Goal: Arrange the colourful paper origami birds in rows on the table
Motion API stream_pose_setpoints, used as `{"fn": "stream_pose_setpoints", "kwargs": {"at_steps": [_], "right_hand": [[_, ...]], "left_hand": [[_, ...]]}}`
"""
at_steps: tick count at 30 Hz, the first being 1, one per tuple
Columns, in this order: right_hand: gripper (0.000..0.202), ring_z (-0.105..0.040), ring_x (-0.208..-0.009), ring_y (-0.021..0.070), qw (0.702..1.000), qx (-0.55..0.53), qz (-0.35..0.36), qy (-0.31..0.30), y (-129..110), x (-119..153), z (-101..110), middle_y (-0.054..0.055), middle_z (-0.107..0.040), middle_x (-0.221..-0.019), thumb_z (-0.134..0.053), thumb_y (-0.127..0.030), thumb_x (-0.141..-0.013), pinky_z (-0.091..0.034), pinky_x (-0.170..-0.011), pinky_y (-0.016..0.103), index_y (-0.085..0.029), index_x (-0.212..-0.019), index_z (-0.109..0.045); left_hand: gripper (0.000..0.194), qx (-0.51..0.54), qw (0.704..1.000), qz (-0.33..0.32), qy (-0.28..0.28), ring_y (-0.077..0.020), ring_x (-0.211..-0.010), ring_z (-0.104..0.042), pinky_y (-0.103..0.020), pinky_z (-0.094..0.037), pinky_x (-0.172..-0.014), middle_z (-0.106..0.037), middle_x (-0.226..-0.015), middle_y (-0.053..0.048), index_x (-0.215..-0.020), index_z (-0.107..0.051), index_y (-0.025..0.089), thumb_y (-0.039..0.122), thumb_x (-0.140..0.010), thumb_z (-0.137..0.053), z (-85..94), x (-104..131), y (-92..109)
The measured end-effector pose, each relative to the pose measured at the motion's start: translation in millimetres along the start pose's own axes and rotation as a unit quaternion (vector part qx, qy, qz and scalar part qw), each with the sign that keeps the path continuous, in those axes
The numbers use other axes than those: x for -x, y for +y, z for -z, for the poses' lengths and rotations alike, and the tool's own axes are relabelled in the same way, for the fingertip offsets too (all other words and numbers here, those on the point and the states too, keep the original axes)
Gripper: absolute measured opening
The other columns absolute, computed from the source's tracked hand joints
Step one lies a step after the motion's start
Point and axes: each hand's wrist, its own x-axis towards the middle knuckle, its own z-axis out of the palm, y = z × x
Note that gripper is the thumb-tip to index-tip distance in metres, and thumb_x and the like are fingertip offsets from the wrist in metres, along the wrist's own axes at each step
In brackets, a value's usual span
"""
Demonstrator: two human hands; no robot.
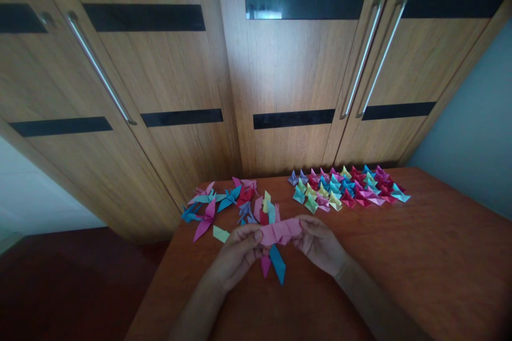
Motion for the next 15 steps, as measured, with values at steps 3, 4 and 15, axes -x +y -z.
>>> {"fn": "stream_pose_setpoints", "kwargs": {"at_steps": [3,4,15], "right_hand": [[0.023,-0.063,-0.065,0.0127,0.998,0.058,0.011,0.038,-6.0,-5.5,7.9,0.005,-0.070,-0.076,-0.073,-0.032,-0.073,-0.046,-0.060,0.023,-0.016,-0.088,-0.070],[0.024,-0.063,-0.066,0.0128,0.995,0.071,0.021,0.060,-7.4,-7.3,10.8,0.004,-0.070,-0.076,-0.073,-0.033,-0.072,-0.045,-0.061,0.023,-0.016,-0.088,-0.069],[0.021,-0.049,-0.058,0.0133,0.854,0.401,0.257,0.210,-6.6,0.7,7.4,-0.001,-0.057,-0.064,-0.058,-0.041,-0.082,-0.038,-0.055,0.025,-0.020,-0.079,-0.063]], "left_hand": [[0.020,-0.052,0.998,-0.001,0.028,-0.0095,-0.059,-0.059,-0.019,-0.047,-0.059,-0.066,-0.069,-0.003,-0.077,-0.068,0.012,0.029,-0.071,-0.076,0.7,-2.6,4.1],[0.020,-0.065,0.997,-0.004,0.040,-0.0096,-0.060,-0.059,-0.019,-0.046,-0.059,-0.066,-0.069,-0.003,-0.077,-0.068,0.012,0.030,-0.071,-0.076,1.0,-3.2,5.3],[0.027,-0.161,0.977,-0.041,0.134,-0.0131,-0.066,-0.061,-0.021,-0.045,-0.063,-0.068,-0.073,-0.003,-0.080,-0.067,0.014,0.039,-0.070,-0.073,4.8,-8.2,3.0]]}}
